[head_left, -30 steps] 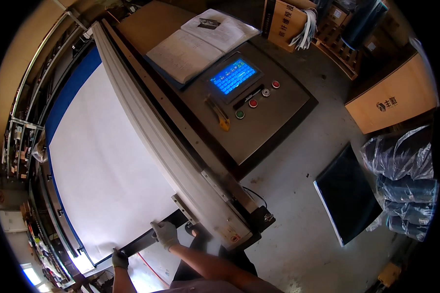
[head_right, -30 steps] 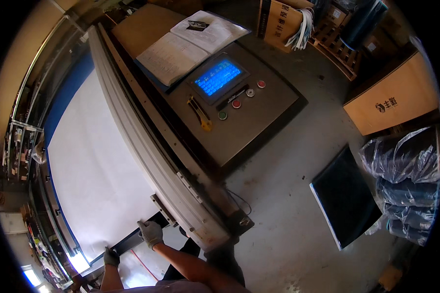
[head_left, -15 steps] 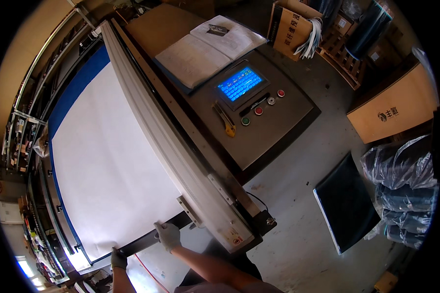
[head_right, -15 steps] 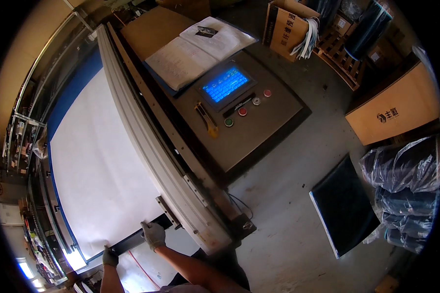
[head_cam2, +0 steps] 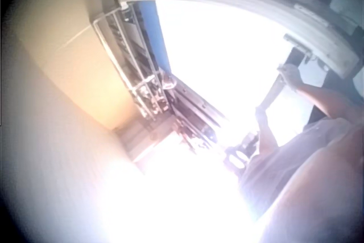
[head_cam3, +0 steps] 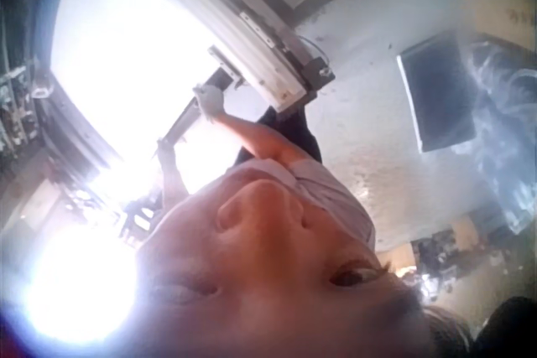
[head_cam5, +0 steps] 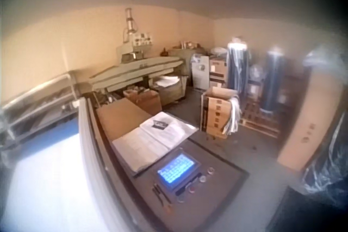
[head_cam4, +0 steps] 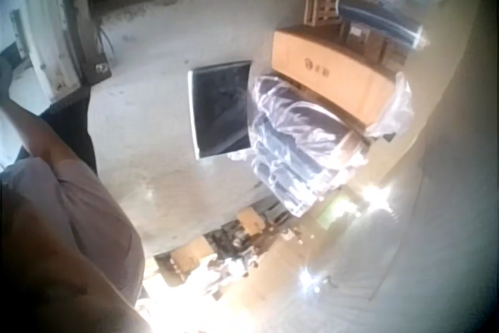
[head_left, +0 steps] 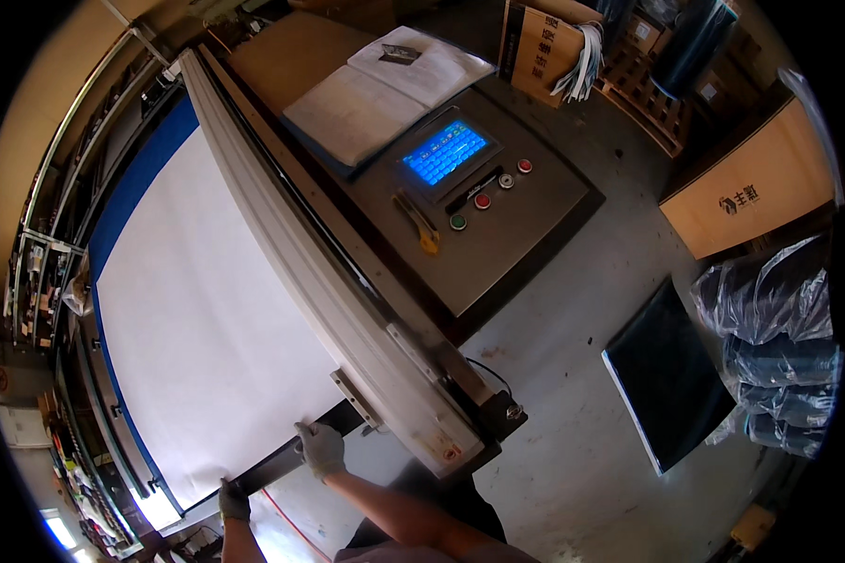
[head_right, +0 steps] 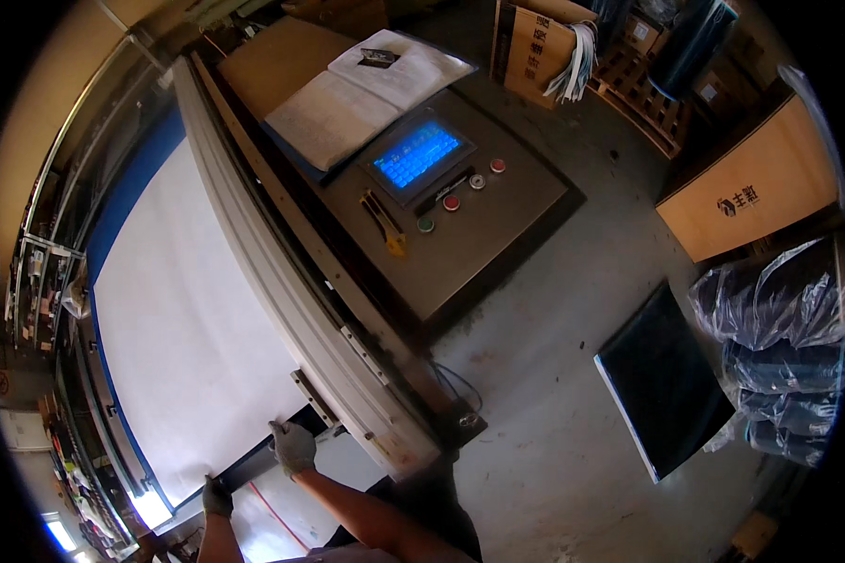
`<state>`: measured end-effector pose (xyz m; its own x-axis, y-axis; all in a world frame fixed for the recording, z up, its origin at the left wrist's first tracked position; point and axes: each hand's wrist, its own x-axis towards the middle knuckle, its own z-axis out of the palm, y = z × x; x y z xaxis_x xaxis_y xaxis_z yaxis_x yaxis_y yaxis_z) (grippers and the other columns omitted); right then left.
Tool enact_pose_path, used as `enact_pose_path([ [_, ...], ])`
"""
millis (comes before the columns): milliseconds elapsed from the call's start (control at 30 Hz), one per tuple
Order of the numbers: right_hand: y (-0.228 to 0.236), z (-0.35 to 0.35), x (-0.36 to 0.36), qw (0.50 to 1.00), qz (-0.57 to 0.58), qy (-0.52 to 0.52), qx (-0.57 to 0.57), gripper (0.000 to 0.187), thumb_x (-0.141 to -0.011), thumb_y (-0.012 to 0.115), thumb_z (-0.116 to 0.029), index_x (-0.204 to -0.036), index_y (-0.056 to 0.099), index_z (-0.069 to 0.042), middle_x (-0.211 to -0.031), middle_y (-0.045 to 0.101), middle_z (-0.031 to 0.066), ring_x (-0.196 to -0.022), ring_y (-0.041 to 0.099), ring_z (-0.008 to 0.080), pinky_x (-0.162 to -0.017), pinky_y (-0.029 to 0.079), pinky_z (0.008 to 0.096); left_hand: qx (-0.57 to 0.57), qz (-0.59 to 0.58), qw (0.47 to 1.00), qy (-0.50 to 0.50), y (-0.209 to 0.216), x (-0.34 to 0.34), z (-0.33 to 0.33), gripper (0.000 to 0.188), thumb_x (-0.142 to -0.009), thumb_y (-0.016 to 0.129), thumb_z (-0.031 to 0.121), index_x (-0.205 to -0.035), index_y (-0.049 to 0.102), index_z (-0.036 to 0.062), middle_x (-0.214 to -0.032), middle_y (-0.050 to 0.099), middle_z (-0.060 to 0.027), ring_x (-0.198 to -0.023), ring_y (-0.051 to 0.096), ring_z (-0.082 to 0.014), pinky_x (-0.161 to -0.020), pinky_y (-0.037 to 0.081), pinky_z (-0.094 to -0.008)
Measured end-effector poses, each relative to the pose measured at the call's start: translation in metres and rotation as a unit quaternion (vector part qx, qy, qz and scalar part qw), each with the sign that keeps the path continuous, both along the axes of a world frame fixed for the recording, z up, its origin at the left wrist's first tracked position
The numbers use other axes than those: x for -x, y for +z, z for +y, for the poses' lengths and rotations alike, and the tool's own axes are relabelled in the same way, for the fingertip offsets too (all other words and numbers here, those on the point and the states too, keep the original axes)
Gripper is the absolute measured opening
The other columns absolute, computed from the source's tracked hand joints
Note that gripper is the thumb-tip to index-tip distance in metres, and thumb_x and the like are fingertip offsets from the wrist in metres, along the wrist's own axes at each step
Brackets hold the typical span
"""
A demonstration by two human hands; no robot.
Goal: The person writes on a black sheet with a marker, then places it on a machine table. They load a large white sheet into the machine, adjust the clamps, and use a hex key to tighten bolts on the machine's side. Finally, they operate the machine's control panel.
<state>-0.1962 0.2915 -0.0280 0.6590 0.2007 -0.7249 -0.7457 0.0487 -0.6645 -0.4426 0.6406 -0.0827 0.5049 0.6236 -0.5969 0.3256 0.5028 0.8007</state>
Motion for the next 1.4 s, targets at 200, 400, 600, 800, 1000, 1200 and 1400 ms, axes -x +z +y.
enact_pose_path([
  [200,-0.01,0.006,0.005,0.999,-0.032,0.007,0.025,0.043,-0.092,0.061,-0.036,-0.064,0.065,-0.003,-0.053,0.062,0.0072,-0.041,0.057,0.0145,-0.045,0.046,0.031,0.024,-0.004,0.999,0.023,0.007,-0.008,-0.006,0.027,-0.101,0.049,0.037,-0.102,0.06,0.0124,-0.086,0.061,-0.0012,-0.084,0.057,-0.0146,-0.088,0.048,-0.0297],
  [400,0.005,0.007,0.008,0.998,0.015,-0.035,-0.041,0.04,-0.094,0.061,-0.032,-0.068,0.063,-0.001,-0.055,0.062,0.0069,-0.043,0.057,0.0135,-0.044,0.046,0.0297,0.056,-0.069,0.996,0.022,-0.017,0.026,0.025,0.026,-0.104,0.041,0.024,-0.103,0.058,0.0049,-0.089,0.062,-0.0077,-0.083,0.058,-0.0239,-0.08,0.05,-0.0364],
  [600,-0.011,-0.001,0.024,0.98,0.017,-0.114,-0.159,0.021,-0.094,0.062,-0.022,-0.081,0.06,-0.006,-0.063,0.056,0.0017,-0.051,0.055,0.0106,-0.046,0.043,0.0277,-0.011,-0.014,0.995,0.094,-0.012,-0.008,-0.015,0.022,-0.095,0.061,0.036,-0.081,0.06,0.0191,-0.065,0.053,0.0056,-0.06,0.05,-0.0073,-0.058,0.046,-0.022],
  [800,0.083,-0.081,-0.002,0.917,-0.214,0.228,-0.25,0.009,-0.092,0.064,-0.013,-0.094,0.058,-0.006,-0.078,0.057,0.0012,-0.072,0.053,0.0082,-0.067,0.046,0.0238,-0.001,0.072,0.996,0.047,0.037,-0.058,-0.109,0.039,-0.092,0.06,0.053,-0.074,0.05,0.0194,-0.057,0.047,0.0041,-0.041,0.036,-0.0067,-0.035,0.027,-0.0229],
  [1000,0.231,-0.217,-0.091,0.896,-0.369,0.195,-0.151,0.011,-0.092,0.062,-0.007,-0.087,0.052,-0.007,-0.079,0.048,-0.002,-0.072,0.045,0.0061,-0.065,0.04,0.0224,-0.283,0.084,0.95,-0.104,0.06,-0.116,-0.195,0.041,-0.097,0.057,0.038,-0.069,0.041,0.0117,-0.056,0.036,0.0039,-0.048,0.03,-0.005,-0.043,0.026,-0.0258],
  [1200,0.137,-0.329,-0.192,0.97,-0.197,-0.038,-0.137,0.035,-0.088,0.066,-0.003,-0.065,0.041,-0.013,-0.059,0.039,-0.0076,-0.055,0.036,0.0022,-0.05,0.031,0.0221,-0.364,0.109,0.923,-0.065,0.074,-0.218,-0.27,0.05,-0.097,0.057,0.035,-0.06,0.037,0.008,-0.055,0.029,0.004,-0.054,0.025,-0.0067,-0.047,0.021,-0.0301],
  [1400,0.041,-0.425,-0.283,0.938,-0.309,0.07,0.143,0.036,-0.083,0.069,-0.012,-0.061,0.042,-0.008,-0.053,0.042,0.0035,-0.048,0.039,0.0164,-0.049,0.035,0.0339,-0.571,0.292,0.766,-0.033,0.066,-0.254,-0.319,0.034,-0.092,0.064,0.027,-0.072,0.051,0.0022,-0.059,0.049,-0.0155,-0.05,0.041,-0.0268,-0.052,0.037,-0.0421],
])
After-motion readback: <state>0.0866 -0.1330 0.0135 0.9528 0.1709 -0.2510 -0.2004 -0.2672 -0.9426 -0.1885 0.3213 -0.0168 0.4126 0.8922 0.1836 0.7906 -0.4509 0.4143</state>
